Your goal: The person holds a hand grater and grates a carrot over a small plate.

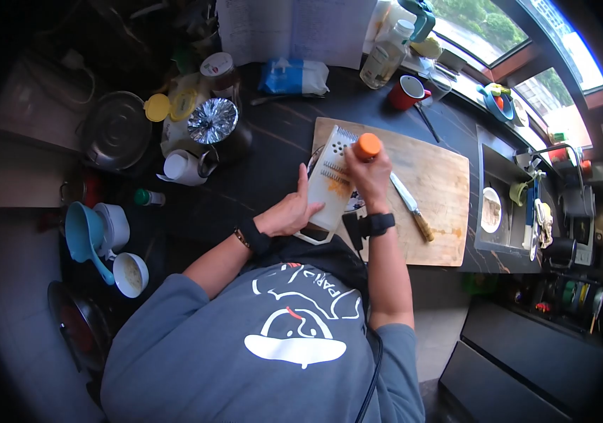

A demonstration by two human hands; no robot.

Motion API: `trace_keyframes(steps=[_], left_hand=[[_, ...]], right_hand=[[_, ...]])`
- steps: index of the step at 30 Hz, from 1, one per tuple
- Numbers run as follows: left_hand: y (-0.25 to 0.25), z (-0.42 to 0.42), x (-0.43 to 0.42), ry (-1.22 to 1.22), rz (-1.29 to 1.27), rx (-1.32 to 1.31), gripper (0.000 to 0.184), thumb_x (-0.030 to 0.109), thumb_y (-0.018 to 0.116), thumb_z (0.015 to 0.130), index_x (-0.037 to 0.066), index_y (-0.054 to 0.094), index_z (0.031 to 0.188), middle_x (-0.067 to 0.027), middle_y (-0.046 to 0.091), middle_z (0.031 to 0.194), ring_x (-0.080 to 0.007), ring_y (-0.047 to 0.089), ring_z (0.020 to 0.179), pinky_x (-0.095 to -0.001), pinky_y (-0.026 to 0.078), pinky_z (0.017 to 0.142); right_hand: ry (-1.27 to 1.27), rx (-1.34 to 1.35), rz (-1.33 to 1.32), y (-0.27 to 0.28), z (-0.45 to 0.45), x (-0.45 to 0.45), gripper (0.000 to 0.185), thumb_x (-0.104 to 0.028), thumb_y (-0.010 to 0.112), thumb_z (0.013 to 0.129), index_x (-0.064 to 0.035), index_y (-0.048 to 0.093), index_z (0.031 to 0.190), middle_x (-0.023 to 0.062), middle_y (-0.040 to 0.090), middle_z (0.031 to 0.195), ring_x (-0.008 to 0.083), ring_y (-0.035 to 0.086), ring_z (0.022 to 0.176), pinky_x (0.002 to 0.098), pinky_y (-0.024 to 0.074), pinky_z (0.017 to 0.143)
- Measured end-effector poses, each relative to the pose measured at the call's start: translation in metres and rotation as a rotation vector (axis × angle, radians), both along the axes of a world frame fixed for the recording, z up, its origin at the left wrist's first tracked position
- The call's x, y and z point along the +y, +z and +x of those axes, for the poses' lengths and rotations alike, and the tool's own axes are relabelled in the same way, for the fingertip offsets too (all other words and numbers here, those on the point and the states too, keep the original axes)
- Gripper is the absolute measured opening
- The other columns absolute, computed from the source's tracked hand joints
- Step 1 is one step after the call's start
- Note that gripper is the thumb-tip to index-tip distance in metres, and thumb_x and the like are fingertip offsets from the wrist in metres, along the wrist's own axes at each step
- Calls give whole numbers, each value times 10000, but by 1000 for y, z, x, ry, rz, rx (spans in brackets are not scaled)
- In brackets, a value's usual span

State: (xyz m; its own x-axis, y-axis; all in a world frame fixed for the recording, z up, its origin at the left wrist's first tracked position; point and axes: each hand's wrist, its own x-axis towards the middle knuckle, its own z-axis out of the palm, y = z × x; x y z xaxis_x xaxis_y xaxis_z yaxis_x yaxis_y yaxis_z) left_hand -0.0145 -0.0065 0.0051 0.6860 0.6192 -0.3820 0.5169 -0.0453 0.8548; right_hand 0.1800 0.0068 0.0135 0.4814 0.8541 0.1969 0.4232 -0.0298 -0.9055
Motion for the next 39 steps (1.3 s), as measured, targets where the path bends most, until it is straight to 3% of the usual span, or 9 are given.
trace_keyframes(steps=[6,9,11,14,18,21,26,30,39], left_hand=[[-2,1,5,-14,16,-7,912,255,464,999,-120,-281,1367,-375,526,1216,-424,582,1112,-381,421,999],[3,2,6,-26,12,22,901,261,456,1002,-129,-269,1369,-382,524,1212,-430,580,1111,-385,422,995],[8,2,6,-38,2,69,898,266,453,1003,-134,-263,1368,-386,523,1208,-433,580,1109,-387,423,994],[7,3,7,-26,4,63,897,270,449,1004,-141,-264,1364,-393,532,1184,-435,588,1092,-393,428,987],[7,0,7,-24,12,1,902,272,452,1002,-144,-262,1363,-394,545,1156,-436,597,1073,-399,435,976],[4,2,5,-27,-16,27,901,270,453,1000,-143,-261,1365,-391,548,1153,-437,599,1069,-400,437,974],[-1,0,4,-8,26,-4,902,267,454,999,-143,-263,1363,-388,554,1147,-439,600,1062,-401,439,970],[1,0,7,-37,17,7,914,267,464,997,-151,-265,1357,-390,552,1148,-443,599,1061,-396,439,970],[-2,0,5,-32,33,9,906,274,453,1002,-146,-264,1361,-397,562,1114,-447,611,1028,-396,450,948]], right_hand=[[208,104,-257,25,-11,-27,300,-181,758,786,-16,604,983,59,660,723,117,648,611,278,527,549],[215,78,-199,19,-20,-34,324,-177,763,778,-10,599,1002,104,679,756,181,684,665,317,540,603],[127,-203,-9,6,-16,-22,342,-163,768,766,-5,590,1011,165,690,821,281,702,748,354,543,665],[137,-120,-66,14,-18,-17,343,-150,766,759,-4,585,1012,202,683,874,354,687,830,374,540,706],[199,-145,-102,16,-22,-29,332,-156,759,767,-16,587,1014,194,680,865,351,687,815,377,539,700],[199,-304,38,13,-24,-28,314,-152,752,772,-20,580,998,203,662,837,379,671,795,394,539,685],[75,-275,-3,18,-13,-5,315,-176,742,788,-20,576,1006,210,671,861,376,677,821,399,542,687],[208,-172,-99,17,-25,-34,332,-162,766,760,-12,581,992,205,677,870,371,681,831,395,546,707],[84,-215,-13,20,-20,-11,313,-143,761,759,-13,583,981,195,679,853,349,687,820,376,539,704]])
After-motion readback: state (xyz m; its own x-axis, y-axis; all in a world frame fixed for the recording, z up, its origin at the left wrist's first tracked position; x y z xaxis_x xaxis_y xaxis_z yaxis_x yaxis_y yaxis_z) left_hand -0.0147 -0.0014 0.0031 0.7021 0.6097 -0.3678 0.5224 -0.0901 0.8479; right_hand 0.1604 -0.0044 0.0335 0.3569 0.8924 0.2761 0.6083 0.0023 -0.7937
